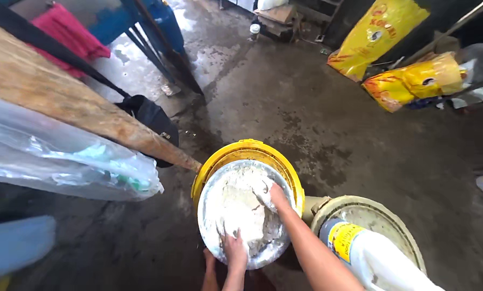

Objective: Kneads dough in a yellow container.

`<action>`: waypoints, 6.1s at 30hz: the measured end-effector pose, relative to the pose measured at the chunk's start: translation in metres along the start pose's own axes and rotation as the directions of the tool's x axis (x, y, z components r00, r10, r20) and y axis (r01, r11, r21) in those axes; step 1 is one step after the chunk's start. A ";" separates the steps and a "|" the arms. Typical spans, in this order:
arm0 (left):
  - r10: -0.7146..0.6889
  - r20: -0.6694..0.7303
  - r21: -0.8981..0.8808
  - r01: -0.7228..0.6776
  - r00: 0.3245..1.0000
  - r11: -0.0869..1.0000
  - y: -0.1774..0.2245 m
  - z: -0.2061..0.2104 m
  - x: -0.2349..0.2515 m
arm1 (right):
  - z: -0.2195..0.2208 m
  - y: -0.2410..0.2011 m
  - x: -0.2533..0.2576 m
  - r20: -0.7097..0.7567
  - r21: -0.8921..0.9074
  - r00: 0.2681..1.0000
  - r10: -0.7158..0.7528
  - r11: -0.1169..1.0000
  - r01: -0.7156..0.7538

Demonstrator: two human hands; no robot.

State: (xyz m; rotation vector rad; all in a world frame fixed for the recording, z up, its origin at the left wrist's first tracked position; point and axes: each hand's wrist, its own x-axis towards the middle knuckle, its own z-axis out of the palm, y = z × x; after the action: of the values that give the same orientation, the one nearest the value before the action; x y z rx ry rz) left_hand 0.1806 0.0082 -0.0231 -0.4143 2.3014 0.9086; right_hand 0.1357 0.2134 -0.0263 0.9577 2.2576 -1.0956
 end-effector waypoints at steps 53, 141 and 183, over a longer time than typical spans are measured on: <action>0.397 0.636 0.067 -0.560 0.662 0.826 0.071 -0.047 0.132 | 0.132 -0.018 -0.064 -0.168 0.874 0.756 0.633 0.451 -0.184; 0.389 0.608 0.364 -0.679 0.692 0.638 0.096 -0.121 0.113 | 0.067 -0.043 -0.129 -0.092 0.232 0.834 0.543 0.827 -0.513; 0.302 0.684 0.569 -0.745 0.664 0.349 0.088 -0.103 0.098 | 0.094 -0.043 -0.132 -0.034 0.225 0.899 0.436 0.880 -0.418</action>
State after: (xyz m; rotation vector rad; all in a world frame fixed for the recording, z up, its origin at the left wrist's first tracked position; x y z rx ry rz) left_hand 0.0187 -0.0070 0.0156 0.9905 2.0693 0.0193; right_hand 0.1992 0.0671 0.0252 1.5302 1.8762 -1.1187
